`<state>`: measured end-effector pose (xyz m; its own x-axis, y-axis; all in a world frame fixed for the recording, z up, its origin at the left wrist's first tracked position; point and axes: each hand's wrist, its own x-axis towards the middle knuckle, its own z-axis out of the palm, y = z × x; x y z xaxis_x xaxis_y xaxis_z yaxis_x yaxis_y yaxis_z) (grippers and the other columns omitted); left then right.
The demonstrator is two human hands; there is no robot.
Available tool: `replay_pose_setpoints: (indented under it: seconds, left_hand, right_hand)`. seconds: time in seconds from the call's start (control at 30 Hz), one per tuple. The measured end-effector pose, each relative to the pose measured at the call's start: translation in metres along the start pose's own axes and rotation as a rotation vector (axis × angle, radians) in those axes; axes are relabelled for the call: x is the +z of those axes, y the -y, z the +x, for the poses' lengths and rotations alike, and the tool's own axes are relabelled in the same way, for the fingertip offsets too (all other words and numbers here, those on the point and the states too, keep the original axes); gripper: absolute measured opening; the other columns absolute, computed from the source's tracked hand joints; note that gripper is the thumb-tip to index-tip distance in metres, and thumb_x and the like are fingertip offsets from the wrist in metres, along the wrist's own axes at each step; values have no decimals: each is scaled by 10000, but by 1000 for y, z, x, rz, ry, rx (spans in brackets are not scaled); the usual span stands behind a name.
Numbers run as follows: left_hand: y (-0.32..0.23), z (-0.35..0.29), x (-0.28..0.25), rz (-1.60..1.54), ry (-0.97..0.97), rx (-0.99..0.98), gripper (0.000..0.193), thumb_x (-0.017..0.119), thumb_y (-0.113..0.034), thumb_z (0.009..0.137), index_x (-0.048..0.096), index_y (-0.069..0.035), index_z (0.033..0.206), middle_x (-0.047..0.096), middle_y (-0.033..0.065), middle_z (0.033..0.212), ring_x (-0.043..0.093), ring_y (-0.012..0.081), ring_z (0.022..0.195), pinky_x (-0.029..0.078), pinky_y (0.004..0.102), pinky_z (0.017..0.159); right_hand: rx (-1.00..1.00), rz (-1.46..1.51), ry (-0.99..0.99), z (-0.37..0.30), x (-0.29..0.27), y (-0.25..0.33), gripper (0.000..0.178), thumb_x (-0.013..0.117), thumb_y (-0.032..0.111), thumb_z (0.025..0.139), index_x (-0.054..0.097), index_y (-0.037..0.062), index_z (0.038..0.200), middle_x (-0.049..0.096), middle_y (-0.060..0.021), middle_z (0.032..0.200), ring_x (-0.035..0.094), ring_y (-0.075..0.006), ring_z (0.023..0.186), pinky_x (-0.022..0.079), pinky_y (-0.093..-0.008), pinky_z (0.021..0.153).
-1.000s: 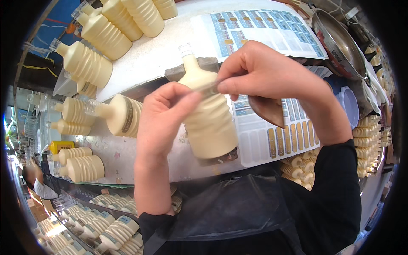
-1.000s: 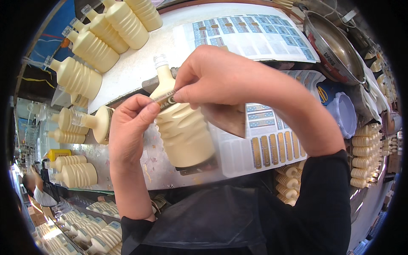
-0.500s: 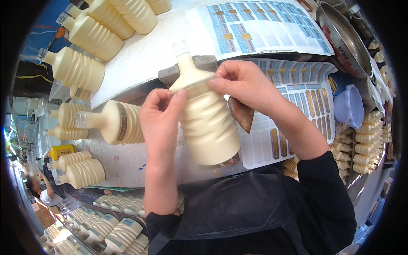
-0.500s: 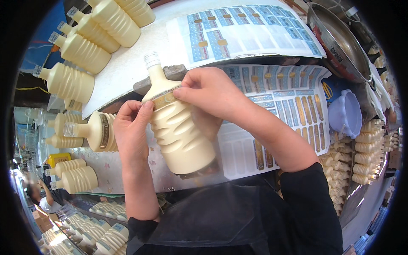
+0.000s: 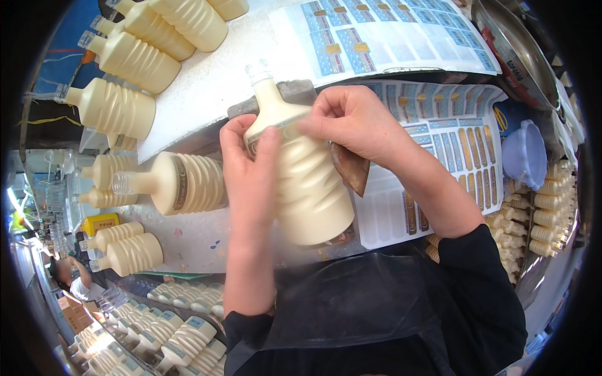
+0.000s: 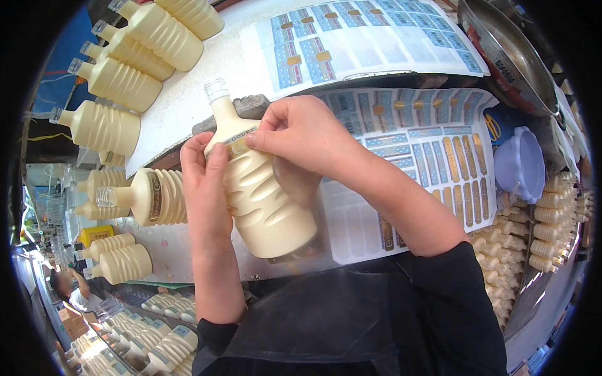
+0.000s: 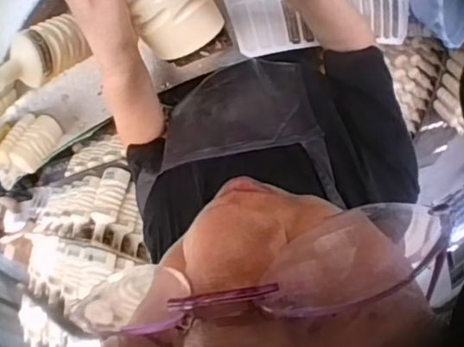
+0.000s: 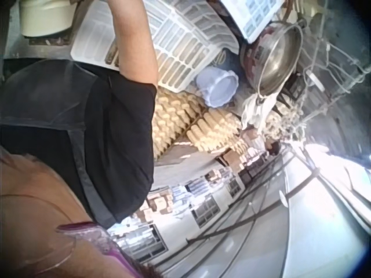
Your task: The person applies rectangular labels to the sides of cream-colored plastic bottles. They peel each label from a sheet, align it on the bottle, and smooth it down with their fingers. Finished bottles are placed on a nearby metal table.
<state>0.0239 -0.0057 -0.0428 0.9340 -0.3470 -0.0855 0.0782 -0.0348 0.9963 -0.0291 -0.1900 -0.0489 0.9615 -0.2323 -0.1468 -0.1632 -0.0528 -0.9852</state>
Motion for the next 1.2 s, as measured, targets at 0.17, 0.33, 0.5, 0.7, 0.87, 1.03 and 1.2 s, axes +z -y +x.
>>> replay_pose_setpoints:
  seconds: [0.17,0.33,0.5,0.7,0.87,1.03,1.2]
  left_hand:
    - [5,0,3,32,-2,0,427,684,-220,996,466,-16,1301,574,127,1205,558,152,1080,489,306,939]
    - [8,1,2,27,6,12,448,689,-225,995,455,-16,1314,562,125,1220,552,154,1089,485,304,948]
    - [11,1,0,25,17,19,469,690,-238,1000,445,-11,1329,555,128,1232,543,156,1103,478,306,964]
    - [15,3,-1,6,35,2,476,683,-240,1008,438,-7,1342,549,130,1247,536,153,1114,474,308,975]
    - [14,1,2,-36,6,-11,433,645,-225,1033,436,-11,1346,555,126,1239,540,151,1105,476,305,969]
    - [12,0,2,-42,20,-12,427,633,-236,1045,431,-15,1350,561,127,1239,548,149,1093,484,301,954]
    - [13,0,2,-20,30,-7,436,639,-240,1042,430,-14,1351,563,134,1247,554,152,1096,493,308,950]
  right_hand:
    - [37,35,14,-2,-3,4,279,799,257,859,690,13,778,691,-40,727,616,-81,657,504,-264,597]
    - [41,34,21,-2,-4,4,275,795,250,860,684,14,773,690,-36,723,613,-76,650,501,-259,595]
    - [34,41,24,-2,-3,2,280,803,254,857,684,13,781,685,-31,716,609,-77,646,497,-255,591]
    - [44,44,14,2,-12,-7,255,764,231,912,686,2,992,685,-29,787,612,-79,716,506,-258,648]
    - [-9,193,9,-7,-8,-19,230,652,239,1028,638,35,1133,649,2,863,590,-50,793,477,-215,684]
    - [-3,114,-30,-8,7,-15,403,762,311,948,615,2,1161,609,-7,742,565,-79,701,467,-265,644]
    - [-10,54,-24,-6,8,-17,317,724,225,982,574,33,1186,619,23,797,571,-23,684,450,-186,567]
